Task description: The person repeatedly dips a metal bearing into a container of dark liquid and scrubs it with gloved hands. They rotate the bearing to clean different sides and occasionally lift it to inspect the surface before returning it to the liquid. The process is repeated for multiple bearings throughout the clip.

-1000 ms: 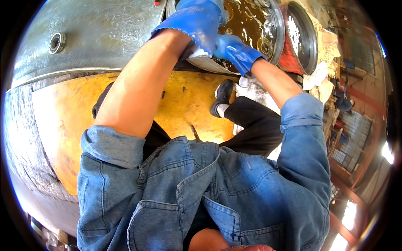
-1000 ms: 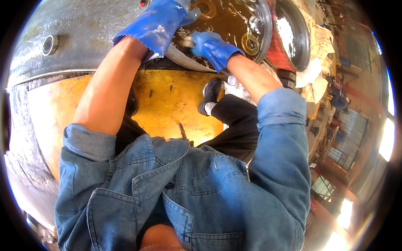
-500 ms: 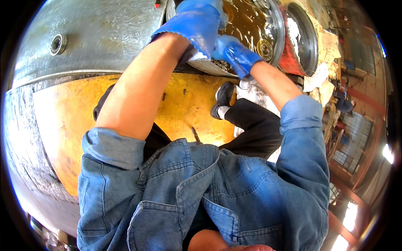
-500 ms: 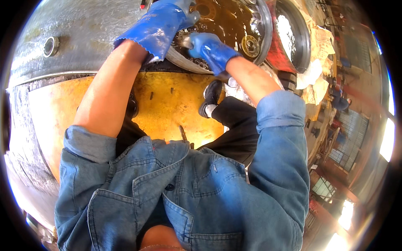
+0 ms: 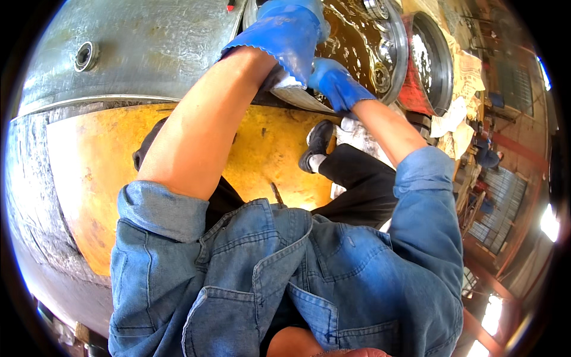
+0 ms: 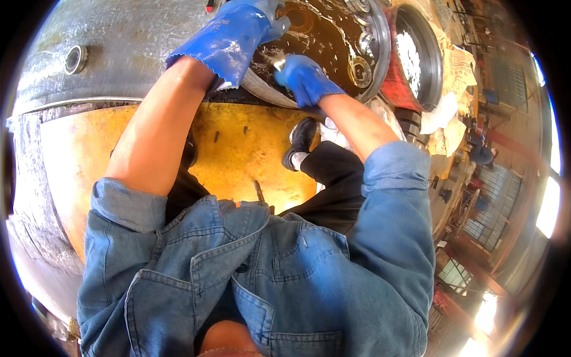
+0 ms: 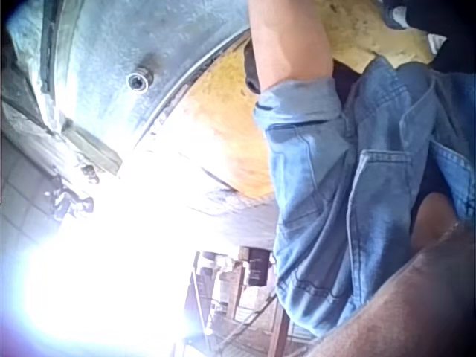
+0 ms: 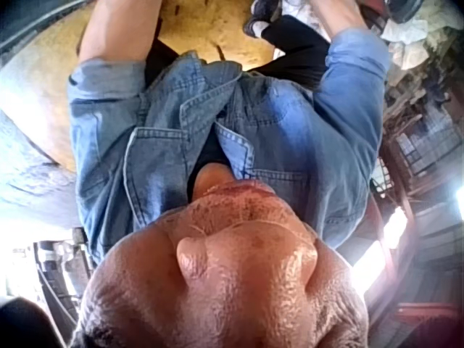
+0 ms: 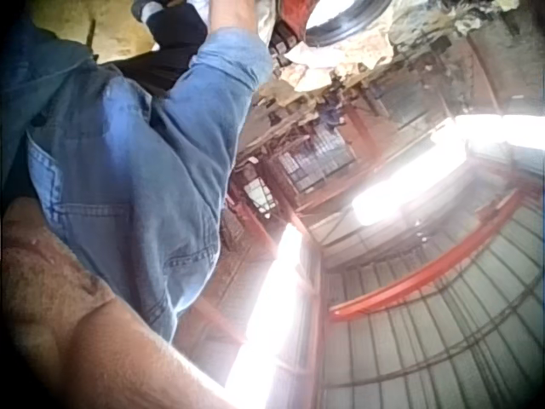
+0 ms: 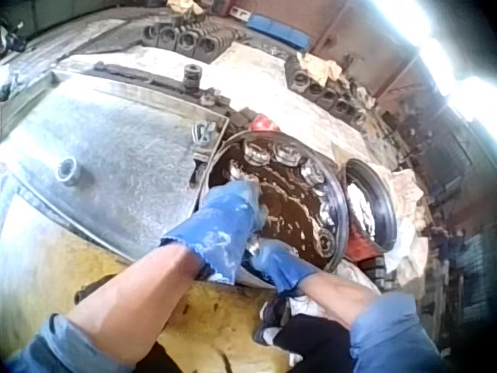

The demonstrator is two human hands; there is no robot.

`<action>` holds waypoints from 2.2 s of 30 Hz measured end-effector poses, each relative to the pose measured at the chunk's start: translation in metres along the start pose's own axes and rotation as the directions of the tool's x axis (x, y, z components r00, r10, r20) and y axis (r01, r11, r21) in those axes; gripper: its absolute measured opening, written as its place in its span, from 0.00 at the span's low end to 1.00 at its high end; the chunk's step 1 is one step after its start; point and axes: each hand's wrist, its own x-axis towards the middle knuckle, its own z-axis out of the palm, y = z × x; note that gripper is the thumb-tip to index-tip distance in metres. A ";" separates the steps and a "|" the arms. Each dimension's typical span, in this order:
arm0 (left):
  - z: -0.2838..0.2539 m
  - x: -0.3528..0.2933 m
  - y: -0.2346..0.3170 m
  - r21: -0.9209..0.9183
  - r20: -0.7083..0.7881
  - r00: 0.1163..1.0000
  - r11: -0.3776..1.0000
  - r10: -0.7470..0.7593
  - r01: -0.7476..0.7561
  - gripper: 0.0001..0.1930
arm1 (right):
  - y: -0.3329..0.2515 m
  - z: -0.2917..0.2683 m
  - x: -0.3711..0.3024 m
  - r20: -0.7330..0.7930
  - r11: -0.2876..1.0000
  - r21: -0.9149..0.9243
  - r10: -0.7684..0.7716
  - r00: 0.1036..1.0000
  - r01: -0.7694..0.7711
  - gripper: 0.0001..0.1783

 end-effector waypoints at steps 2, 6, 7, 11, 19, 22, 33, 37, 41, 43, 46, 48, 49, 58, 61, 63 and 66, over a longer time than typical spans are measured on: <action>0.000 0.001 -0.004 -0.001 0.064 0.998 1.000 -0.023 0.023 0.22 | -0.006 -0.004 -0.007 0.005 0.786 -0.531 -0.369 0.929 0.315 0.20; 0.011 0.006 0.011 0.000 0.046 0.996 0.997 0.081 -0.081 0.21 | 0.060 0.005 0.042 -0.174 0.989 -0.135 -0.091 0.981 0.068 0.17; 0.015 0.006 0.008 -0.048 0.012 0.995 0.994 0.103 -0.102 0.19 | 0.056 0.006 0.049 0.008 0.998 -0.055 0.031 0.999 -0.031 0.18; 0.006 -0.001 -0.018 -0.103 0.048 0.999 0.995 0.014 -0.009 0.17 | -0.043 -0.011 0.002 0.110 0.891 -0.433 -0.094 0.989 0.133 0.20; 0.014 0.015 -0.011 0.316 0.204 0.940 0.891 0.272 -0.327 0.17 | 0.006 0.001 0.009 -0.103 0.858 -0.436 -0.346 0.932 0.270 0.21; 0.017 0.005 0.001 -0.025 -0.055 0.989 0.990 0.137 -0.139 0.18 | 0.045 0.003 0.039 -0.088 0.986 -0.097 -0.142 0.986 0.134 0.19; 0.012 0.012 -0.008 0.007 0.062 0.998 1.000 -0.017 0.017 0.19 | 0.021 0.008 0.020 -0.088 0.939 -0.275 -0.240 0.967 0.208 0.21; 0.012 0.015 0.016 -0.016 0.063 0.996 0.998 0.058 -0.057 0.19 | 0.069 0.004 0.039 -0.141 0.942 -0.307 -0.187 0.972 0.136 0.22; 0.012 0.007 -0.021 0.022 0.025 1.000 1.000 0.002 -0.003 0.19 | -0.015 -0.002 0.000 0.023 0.980 -0.031 -0.194 0.981 0.194 0.19; 0.011 0.009 -0.013 0.009 0.041 0.998 0.999 0.038 -0.038 0.19 | -0.019 -0.008 0.000 0.026 0.862 -0.414 -0.312 0.950 0.294 0.20; 0.012 0.014 0.005 0.013 0.094 0.995 1.000 0.024 -0.025 0.18 | 0.045 0.015 0.032 -0.141 0.964 -0.183 -0.221 0.965 0.194 0.22; 0.013 0.010 -0.008 -0.012 -0.001 0.999 0.999 0.052 -0.052 0.18 | 0.031 0.011 0.016 -0.114 0.988 0.047 -0.141 0.983 0.147 0.24; 0.013 0.011 -0.008 -0.014 -0.001 0.999 0.999 0.051 -0.051 0.18 | 0.018 0.004 0.006 -0.038 0.981 -0.033 -0.192 0.981 0.190 0.24; 0.015 0.007 -0.011 0.022 -0.012 0.999 0.999 0.037 -0.037 0.18 | -0.014 -0.003 -0.002 -0.085 0.922 -0.295 -0.288 0.954 0.252 0.18; 0.004 0.001 -0.008 -0.013 -0.013 0.997 0.997 0.070 -0.071 0.18 | -0.003 -0.009 0.045 -0.019 0.853 -0.473 -0.260 0.965 0.220 0.18; 0.022 0.013 0.013 -0.044 0.020 0.989 0.988 0.150 -0.149 0.17 | 0.090 0.014 0.057 -0.298 0.799 -0.276 -0.599 0.743 0.534 0.16; 0.013 0.003 -0.009 -0.002 -0.034 0.998 0.999 0.050 -0.050 0.17 | 0.015 0.006 0.030 -0.140 0.805 -0.395 -0.528 0.838 0.442 0.17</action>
